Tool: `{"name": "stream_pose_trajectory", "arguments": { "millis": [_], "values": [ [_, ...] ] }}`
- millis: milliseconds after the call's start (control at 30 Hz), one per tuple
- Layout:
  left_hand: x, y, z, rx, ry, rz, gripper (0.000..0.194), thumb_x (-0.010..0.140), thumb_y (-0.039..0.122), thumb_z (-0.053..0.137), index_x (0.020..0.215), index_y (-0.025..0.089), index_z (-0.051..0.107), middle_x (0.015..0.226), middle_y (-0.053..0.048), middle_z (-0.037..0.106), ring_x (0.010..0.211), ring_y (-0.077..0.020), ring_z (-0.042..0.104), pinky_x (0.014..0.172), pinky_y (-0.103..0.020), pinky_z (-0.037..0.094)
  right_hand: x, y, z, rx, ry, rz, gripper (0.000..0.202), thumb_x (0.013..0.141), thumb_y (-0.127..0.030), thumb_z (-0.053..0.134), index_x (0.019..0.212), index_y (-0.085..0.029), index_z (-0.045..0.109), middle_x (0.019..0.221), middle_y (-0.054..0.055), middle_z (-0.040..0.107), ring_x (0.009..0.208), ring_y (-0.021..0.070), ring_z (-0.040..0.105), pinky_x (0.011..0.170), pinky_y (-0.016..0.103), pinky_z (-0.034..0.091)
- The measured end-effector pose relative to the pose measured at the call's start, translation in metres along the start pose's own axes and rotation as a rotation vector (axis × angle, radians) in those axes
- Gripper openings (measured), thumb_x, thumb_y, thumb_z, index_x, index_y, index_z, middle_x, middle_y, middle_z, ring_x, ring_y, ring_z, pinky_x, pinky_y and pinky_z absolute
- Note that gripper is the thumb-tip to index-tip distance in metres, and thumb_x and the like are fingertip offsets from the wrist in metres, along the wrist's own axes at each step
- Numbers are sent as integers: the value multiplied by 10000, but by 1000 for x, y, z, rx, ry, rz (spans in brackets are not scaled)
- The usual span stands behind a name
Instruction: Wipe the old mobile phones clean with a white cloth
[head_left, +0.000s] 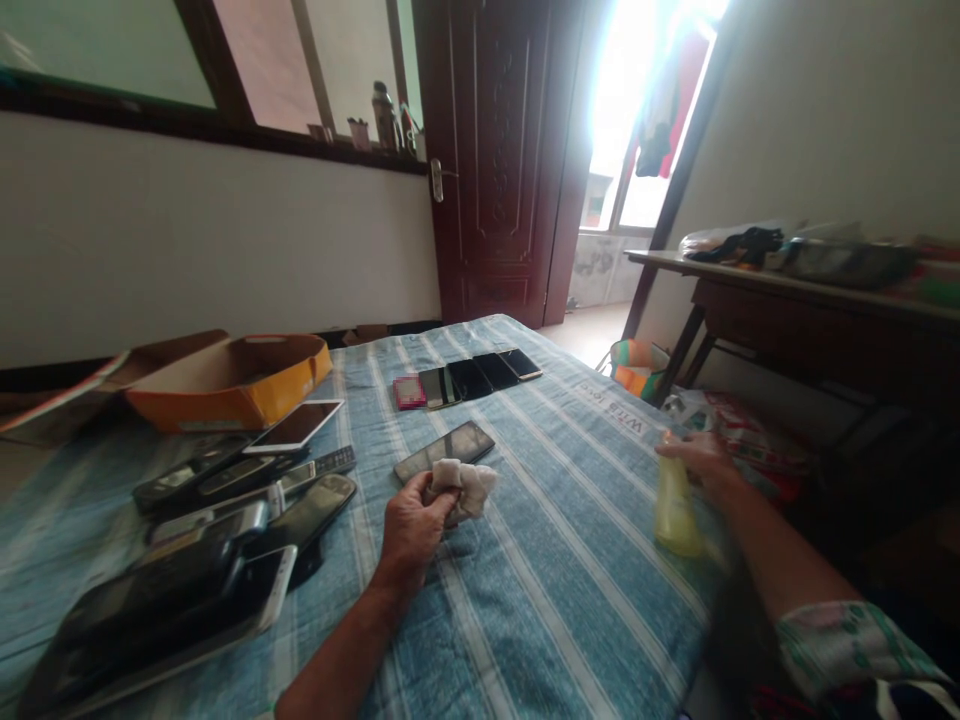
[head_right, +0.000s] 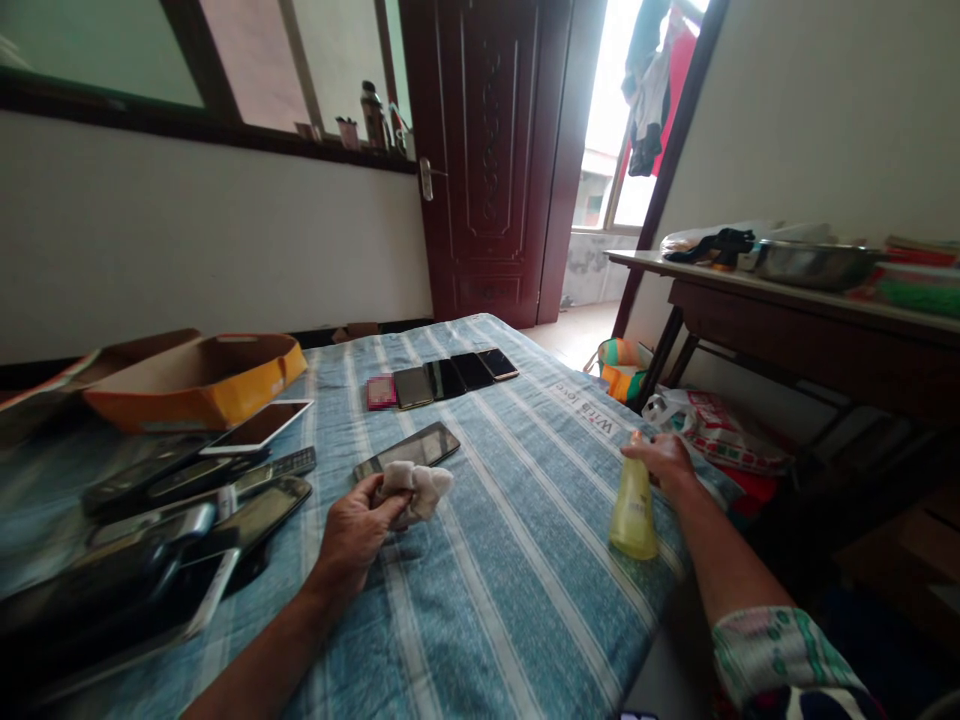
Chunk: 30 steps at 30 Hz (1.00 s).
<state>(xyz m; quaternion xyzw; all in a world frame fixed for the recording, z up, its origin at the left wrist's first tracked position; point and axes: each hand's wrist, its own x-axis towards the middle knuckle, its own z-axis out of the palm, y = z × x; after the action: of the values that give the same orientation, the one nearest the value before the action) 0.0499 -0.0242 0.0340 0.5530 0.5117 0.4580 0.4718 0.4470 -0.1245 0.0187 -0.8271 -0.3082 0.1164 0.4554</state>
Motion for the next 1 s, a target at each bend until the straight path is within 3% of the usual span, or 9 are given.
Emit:
{"name": "stream_pose_trajectory", "arguments": {
  "millis": [167, 367, 500, 633, 733, 867, 1000],
  "values": [
    [0, 0, -2, -35, 25, 18, 325, 540, 341, 681, 809, 158, 668, 699, -3, 659, 653, -185, 619, 502, -230, 500, -19, -25, 9, 151, -158, 104, 277, 506, -359, 750, 652, -138, 667, 516, 15, 609, 479, 169, 565, 433, 268, 424],
    [1, -4, -2, -33, 32, 37, 298, 565, 314, 682, 814, 149, 677, 705, -8, 664, 654, -168, 606, 532, -221, 487, -61, -78, 23, 419, -319, -78, 396, 500, -360, 797, 797, -150, 640, 667, 6, 665, 583, 164, 603, 547, 269, 468],
    [-1, -1, -4, -81, 53, 25, 290, 573, 270, 680, 832, 139, 677, 707, -14, 664, 651, -165, 611, 518, -214, 491, -83, -109, 39, 343, -255, -283, 685, 550, -395, 794, 1164, -185, 575, 799, 17, 699, 635, 183, 629, 596, 302, 496],
    [-1, 2, -7, -134, 84, 2, 270, 582, 237, 674, 833, 136, 670, 694, -12, 657, 618, -163, 614, 465, -210, 491, -101, -130, 58, 86, -16, -570, 652, 629, -439, 714, 1219, -197, 580, 800, 19, 684, 650, 192, 627, 645, 330, 505],
    [-1, 3, -9, -167, 88, -12, 278, 596, 221, 666, 861, 140, 667, 694, -4, 657, 595, -159, 612, 441, -213, 496, -114, -141, 68, 11, 73, -721, 674, 674, -436, 666, 1287, -187, 540, 772, 17, 680, 634, 192, 623, 643, 328, 512],
    [-1, 5, -9, -202, 100, -5, 260, 603, 178, 664, 861, 143, 674, 712, -1, 666, 624, -146, 625, 482, -198, 512, -128, -146, 74, 17, 56, -789, 584, 708, -375, 640, 1261, -208, 552, 860, 43, 704, 653, 188, 638, 679, 323, 530],
    [-2, 5, -9, -223, 84, -17, 263, 619, 172, 659, 879, 143, 678, 729, -10, 678, 622, -145, 630, 492, -199, 511, -136, -146, 78, 186, -81, -791, 549, 718, -312, 641, 1246, -224, 520, 969, 56, 693, 752, 190, 665, 731, 322, 545]
  ]
}}
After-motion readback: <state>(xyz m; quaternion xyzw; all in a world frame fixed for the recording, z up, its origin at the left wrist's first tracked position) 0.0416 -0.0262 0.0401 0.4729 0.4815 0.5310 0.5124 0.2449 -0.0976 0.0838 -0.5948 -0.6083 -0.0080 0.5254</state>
